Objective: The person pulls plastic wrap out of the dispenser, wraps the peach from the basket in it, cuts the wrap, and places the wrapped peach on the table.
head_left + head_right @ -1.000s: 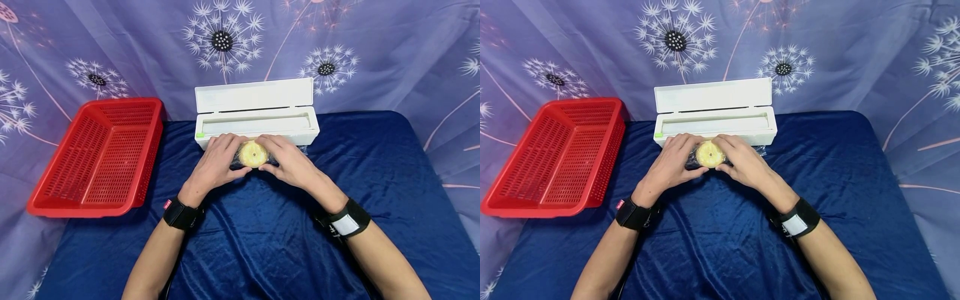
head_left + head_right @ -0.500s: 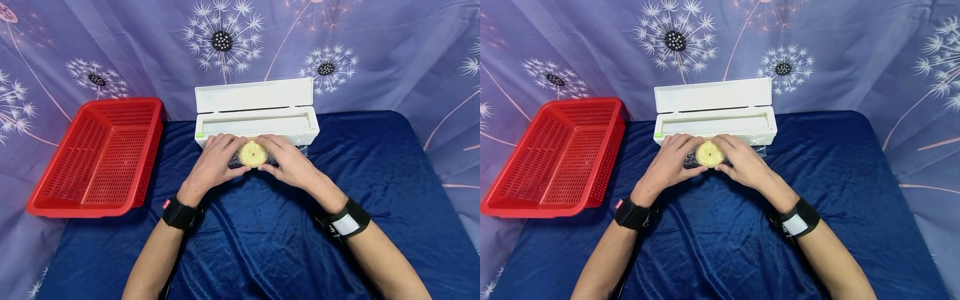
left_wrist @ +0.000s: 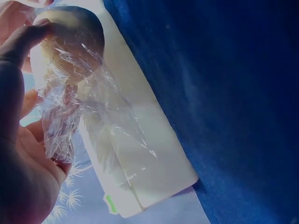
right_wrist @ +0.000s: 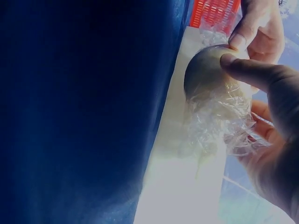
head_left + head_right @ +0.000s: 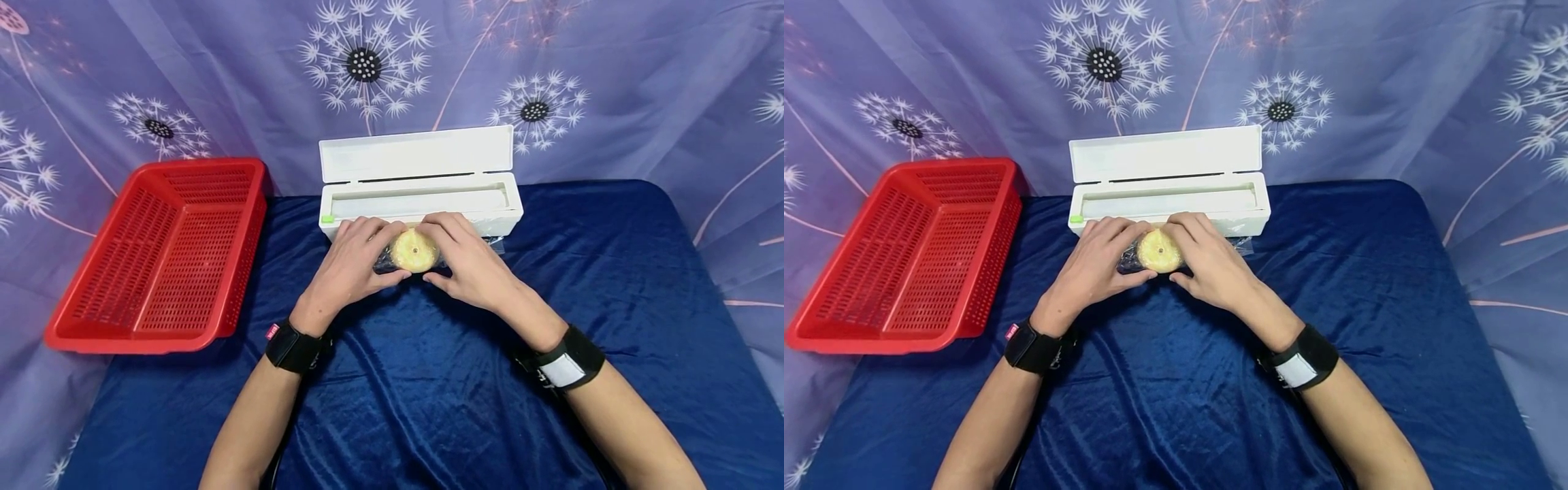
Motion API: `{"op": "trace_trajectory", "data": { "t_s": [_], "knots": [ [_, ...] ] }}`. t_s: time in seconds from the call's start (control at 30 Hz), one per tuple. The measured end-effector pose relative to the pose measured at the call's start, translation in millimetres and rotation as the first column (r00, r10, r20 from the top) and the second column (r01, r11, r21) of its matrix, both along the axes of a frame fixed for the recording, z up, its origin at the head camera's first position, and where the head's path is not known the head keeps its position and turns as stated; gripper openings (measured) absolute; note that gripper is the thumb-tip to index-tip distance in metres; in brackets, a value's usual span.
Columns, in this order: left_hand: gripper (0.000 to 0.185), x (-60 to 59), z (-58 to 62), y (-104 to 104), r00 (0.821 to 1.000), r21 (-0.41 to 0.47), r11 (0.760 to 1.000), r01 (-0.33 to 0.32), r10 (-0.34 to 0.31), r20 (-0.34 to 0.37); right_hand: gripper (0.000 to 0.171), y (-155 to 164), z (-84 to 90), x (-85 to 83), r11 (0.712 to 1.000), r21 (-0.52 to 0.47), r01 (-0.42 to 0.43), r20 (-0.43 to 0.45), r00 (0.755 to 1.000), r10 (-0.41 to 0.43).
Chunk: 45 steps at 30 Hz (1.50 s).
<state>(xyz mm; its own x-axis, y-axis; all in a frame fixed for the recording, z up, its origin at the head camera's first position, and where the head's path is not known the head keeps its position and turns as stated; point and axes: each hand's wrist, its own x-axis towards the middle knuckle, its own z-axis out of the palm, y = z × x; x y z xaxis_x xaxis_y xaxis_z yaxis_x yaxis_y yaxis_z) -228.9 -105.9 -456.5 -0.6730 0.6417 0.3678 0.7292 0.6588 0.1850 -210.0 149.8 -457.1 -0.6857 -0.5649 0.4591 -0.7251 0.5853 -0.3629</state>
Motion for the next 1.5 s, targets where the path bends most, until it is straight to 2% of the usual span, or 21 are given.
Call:
{"op": "trace_trajectory", "data": {
  "t_s": [0.37,0.93,1.5],
  "knots": [
    [0.076,-1.6,2.1,-0.1,1.0,-0.016,1.0,-0.01,0.01,0.01,0.073,1.2,-1.4,-3.2,0.999,-0.049,0.005,0.036,0.999,-0.003],
    [0.074,-0.6,1.6,-1.1,1.0,-0.011,1.0,-0.002,0.002,-0.002,0.07,4.9,0.4,-3.3,0.999,-0.035,-0.002,0.113,0.994,0.006],
    [0.064,-0.4,1.9,-1.6,0.999,0.033,0.999,-0.005,0.004,0.033,0.07,6.9,-0.5,-3.7,0.999,-0.039,-0.019,0.11,0.994,0.023]
  ]
}}
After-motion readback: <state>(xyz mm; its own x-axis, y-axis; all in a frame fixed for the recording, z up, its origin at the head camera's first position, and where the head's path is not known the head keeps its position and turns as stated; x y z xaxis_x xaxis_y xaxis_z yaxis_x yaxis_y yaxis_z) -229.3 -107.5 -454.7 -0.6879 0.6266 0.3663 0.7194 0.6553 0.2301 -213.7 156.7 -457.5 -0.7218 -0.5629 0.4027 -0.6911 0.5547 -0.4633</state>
